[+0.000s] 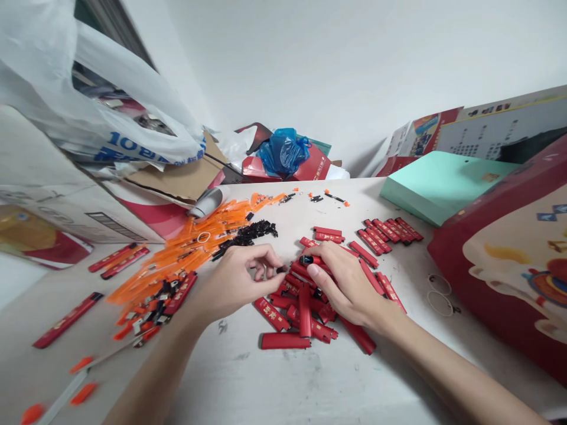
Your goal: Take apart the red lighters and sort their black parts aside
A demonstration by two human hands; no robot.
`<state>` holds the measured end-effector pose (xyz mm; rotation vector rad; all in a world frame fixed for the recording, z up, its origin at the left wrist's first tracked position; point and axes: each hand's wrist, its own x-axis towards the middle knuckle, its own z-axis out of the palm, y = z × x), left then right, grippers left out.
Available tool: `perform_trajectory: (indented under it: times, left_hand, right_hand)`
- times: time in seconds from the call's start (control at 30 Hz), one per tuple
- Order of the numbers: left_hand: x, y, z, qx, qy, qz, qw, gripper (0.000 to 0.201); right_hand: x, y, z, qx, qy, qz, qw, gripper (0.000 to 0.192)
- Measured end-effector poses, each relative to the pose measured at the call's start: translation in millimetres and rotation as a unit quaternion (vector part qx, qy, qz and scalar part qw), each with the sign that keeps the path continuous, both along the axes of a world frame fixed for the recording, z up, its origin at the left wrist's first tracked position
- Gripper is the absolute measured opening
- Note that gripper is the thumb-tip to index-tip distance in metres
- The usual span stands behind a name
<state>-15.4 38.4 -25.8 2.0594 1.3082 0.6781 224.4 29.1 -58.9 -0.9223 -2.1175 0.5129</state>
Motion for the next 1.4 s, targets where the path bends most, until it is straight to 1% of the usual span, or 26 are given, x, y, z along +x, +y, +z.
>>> perform_trajectory:
  times: [0.1,0.2,0.3,0.43,0.5,0.63,0.83,0.9,1.03,1.17,1.3,1.4]
  left_hand:
    - [6,-3,-3.9,-0.007,-0.108,-0.007,0.994,0.009]
    - [7,-1,-5.6,0.034,-0.137,0.010,0.990,0.010]
    - [6,1,-3.9,0.087,-0.126,0.014,0.988,0.010]
    - [10,1,-0.3,0.166,-0.104,-0.011,0.981,0.009]
    - [13,1,0.2,0.187,-0.098,-0.020,0.977,0.013]
    - [16,0,-1.8,0.190,-0.098,-0.020,0.977,0.017]
    - [16,-2,-7.0,0.158,-0.120,0.004,0.980,0.015]
    - [16,-2,-7.2,0.166,-0.123,0.003,0.978,0.013]
    - [17,-2,-4.8,0.206,-0.109,-0.006,0.972,0.013]
    - [19,-3,-2.2,0.241,-0.088,-0.007,0.966,0.013]
    - [20,-3,-2.6,0.243,-0.064,-0.014,0.968,0.009]
    - [21,-3,-5.6,0.237,-0.049,-0.025,0.970,0.008]
  right_hand:
    - [0,1,0.0,0.005,-0.022,0.018,1.000,0.031]
    - [-1,3,-0.2,0.011,-0.037,0.019,0.999,0.032]
    - [-2,4,-0.6,0.016,-0.046,0.020,0.999,0.031]
    - [-2,4,-2.0,0.001,-0.036,0.027,0.999,0.028]
    - [-2,4,-3.0,-0.012,-0.030,0.026,0.999,0.027]
    - [-2,4,-4.7,-0.010,-0.023,0.022,0.999,0.025]
    - [-2,4,-5.8,-0.011,-0.013,0.013,1.000,0.021]
    - [-2,4,-5.4,-0.003,-0.011,0.015,1.000,0.021]
    - [-2,4,-4.2,0.026,-0.016,0.016,0.999,0.026]
    - [-3,4,-3.5,0.028,-0.029,0.008,0.999,0.030]
    - [-3,5,-4.3,0.024,-0.037,0.006,0.999,0.031]
    - [-3,5,-5.3,0.024,-0.035,0.004,0.999,0.030]
